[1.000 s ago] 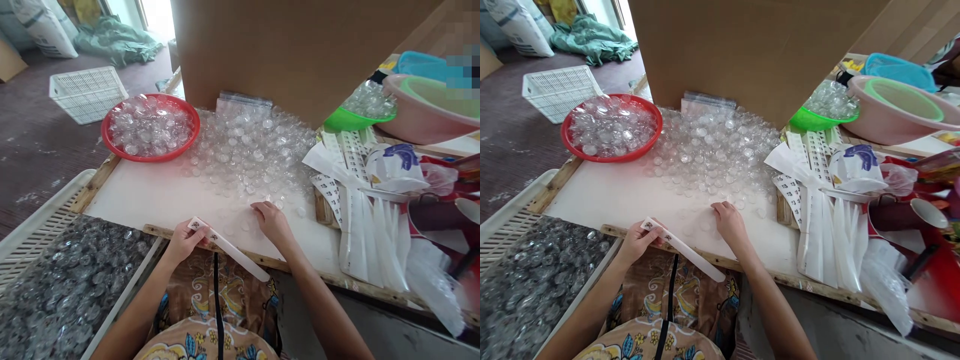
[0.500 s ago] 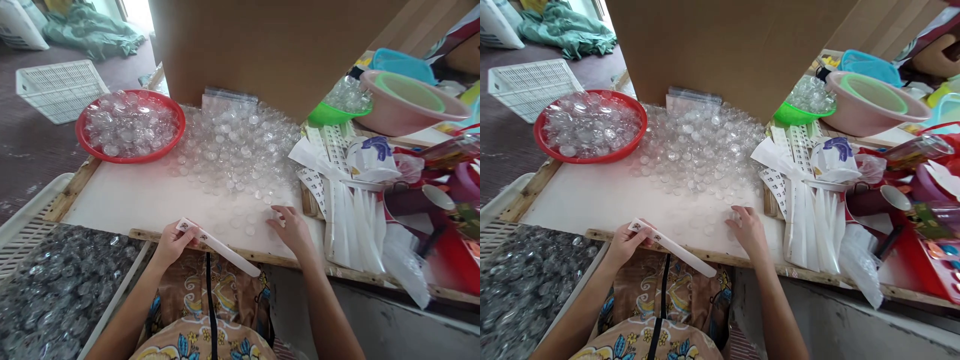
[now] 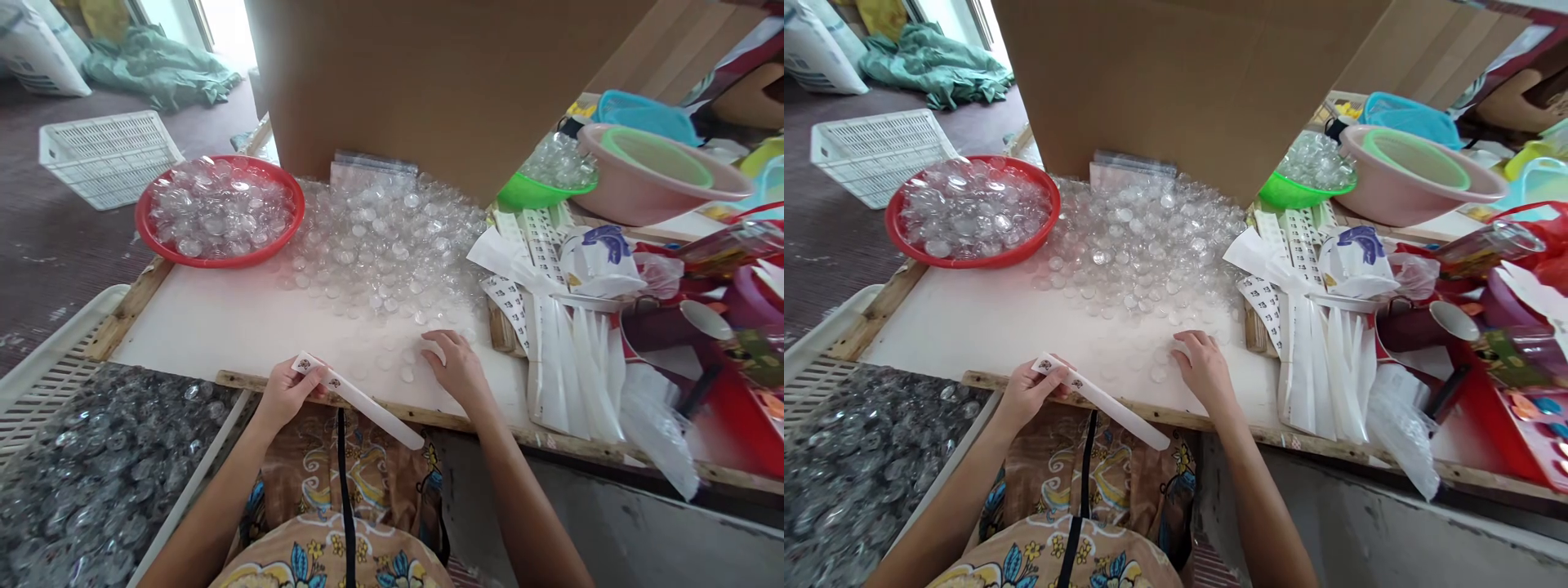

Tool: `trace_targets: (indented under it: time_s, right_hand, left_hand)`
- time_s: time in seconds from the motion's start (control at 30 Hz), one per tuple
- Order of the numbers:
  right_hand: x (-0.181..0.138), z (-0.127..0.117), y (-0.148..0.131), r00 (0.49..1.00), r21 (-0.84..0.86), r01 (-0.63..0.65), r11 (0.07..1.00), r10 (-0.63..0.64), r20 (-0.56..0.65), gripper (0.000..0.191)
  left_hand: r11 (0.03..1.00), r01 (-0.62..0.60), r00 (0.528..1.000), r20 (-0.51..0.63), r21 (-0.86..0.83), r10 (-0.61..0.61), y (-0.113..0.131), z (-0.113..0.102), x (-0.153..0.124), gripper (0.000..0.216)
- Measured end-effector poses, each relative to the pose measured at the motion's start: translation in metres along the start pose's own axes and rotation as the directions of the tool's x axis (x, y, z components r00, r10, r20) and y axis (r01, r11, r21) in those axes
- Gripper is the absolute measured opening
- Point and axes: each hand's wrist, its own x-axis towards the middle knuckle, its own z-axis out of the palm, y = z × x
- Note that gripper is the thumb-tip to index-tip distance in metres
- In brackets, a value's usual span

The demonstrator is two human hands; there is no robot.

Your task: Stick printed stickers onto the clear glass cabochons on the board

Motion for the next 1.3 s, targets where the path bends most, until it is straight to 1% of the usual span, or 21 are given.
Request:
trace_targets:
  time_s: [0.07,0.17,0.23,0.3,0.4,0.5,0.57,0.63,0.67,0.7,0.73,0.8,0.83,0.9,0.97,1.03,1.1,1.13,1.2,1.23,1.3]
  right_hand:
    - [0.003,0.003,-0.008,0.999,0.0,0.03,1.0,-0.03,0.013,0.018]
    - [0.011,0.009,-0.023,0.998,0.027,0.06,0.998,-0.059,-0.035,0.019]
    - [0.021,0.014,-0.034,0.993,0.021,0.105,0.994,-0.104,-0.054,0.022]
    - [0.035,0.022,-0.041,0.986,-0.033,0.163,0.986,-0.164,-0.027,0.027]
    - [0.059,0.034,-0.045,0.973,-0.17,0.231,0.958,-0.225,0.059,0.031]
    - [0.073,0.037,-0.043,0.961,-0.239,0.272,0.932,-0.248,0.123,0.025]
    - [0.074,0.033,-0.041,0.959,-0.216,0.278,0.936,-0.259,0.115,0.021]
    - [0.072,0.026,-0.038,0.972,-0.088,0.229,0.969,-0.223,0.075,0.016]
    - [0.07,0.022,-0.035,0.983,0.01,0.172,0.985,-0.173,0.065,0.013]
    - [0.068,0.02,-0.031,0.992,0.121,0.087,0.989,-0.097,0.077,0.009]
    - [0.067,0.018,-0.027,0.993,0.221,-0.015,0.975,-0.011,0.115,0.006]
    - [0.065,0.018,-0.018,0.968,0.333,-0.196,0.922,0.128,0.216,0.009]
    - [0.065,0.019,-0.013,0.953,0.356,-0.255,0.899,0.17,0.252,0.012]
    - [0.065,0.021,-0.004,0.937,0.367,-0.308,0.878,0.213,0.277,0.017]
    - [0.064,0.02,0.001,0.935,0.342,-0.324,0.882,0.243,0.259,0.02]
    - [0.064,0.017,0.0,0.934,0.299,-0.336,0.893,0.274,0.229,0.018]
    - [0.063,0.015,-0.009,0.95,0.225,-0.301,0.927,0.271,0.156,0.013]
    - [0.064,0.015,-0.015,0.963,0.183,-0.258,0.949,0.239,0.12,0.011]
    - [0.066,0.02,-0.032,0.99,0.111,-0.117,0.987,0.107,0.092,0.012]
    - [0.068,0.024,-0.041,0.995,0.085,-0.03,0.996,0.021,0.102,0.014]
    - [0.073,0.035,-0.057,0.983,0.042,0.108,0.993,-0.113,0.145,0.02]
  left_hand:
    - [1.0,-0.002,1.0,-0.009,0.008,0.002,0.0,0.002,0.0,0.032]
    - [0.999,-0.005,1.0,-0.018,0.048,0.006,-0.001,0.005,-0.001,0.032]
    - [0.996,-0.009,1.0,-0.023,0.083,0.011,-0.001,0.007,-0.001,0.032]
    - [0.994,-0.016,1.0,-0.016,0.112,0.018,-0.002,0.008,-0.001,0.032]
    - [0.99,-0.033,0.999,-0.002,0.135,0.033,-0.003,0.007,-0.001,0.03]
    - [0.99,-0.055,0.998,-0.005,0.131,0.056,-0.004,0.006,-0.001,0.029]
    - [0.991,-0.066,0.998,-0.005,0.118,0.067,-0.004,0.006,-0.002,0.028]
    - [0.99,-0.078,0.997,0.002,0.113,0.079,-0.005,0.005,-0.003,0.027]
    - [0.99,-0.085,0.996,0.009,0.116,0.085,-0.005,0.005,-0.003,0.027]
    - [0.989,-0.09,0.996,0.016,0.12,0.089,-0.006,0.005,-0.003,0.027]
    - [0.988,-0.092,0.996,0.023,0.125,0.09,-0.006,0.004,-0.003,0.028]
    - [0.988,-0.085,0.996,0.034,0.127,0.081,-0.007,0.003,-0.003,0.028]
    - [0.99,-0.078,0.996,0.04,0.12,0.074,-0.007,0.002,-0.002,0.028]
    - [0.993,-0.063,0.997,0.051,0.103,0.058,-0.008,0.001,-0.002,0.028]
    - [0.995,-0.052,0.997,0.057,0.089,0.047,-0.009,0.0,-0.002,0.029]
    - [0.996,-0.048,0.998,0.052,0.081,0.044,-0.009,0.001,-0.002,0.03]
    - [0.995,-0.051,0.998,0.046,0.08,0.047,-0.009,0.002,-0.002,0.031]
    - [0.995,-0.053,0.998,0.044,0.083,0.05,-0.009,0.002,-0.002,0.031]
    - [0.995,-0.051,0.998,0.043,0.081,0.048,-0.008,0.002,-0.002,0.031]
    - [0.996,-0.047,0.998,0.041,0.073,0.044,-0.008,0.002,-0.002,0.031]
    - [0.998,-0.038,0.998,0.043,0.053,0.035,-0.008,0.002,-0.002,0.03]
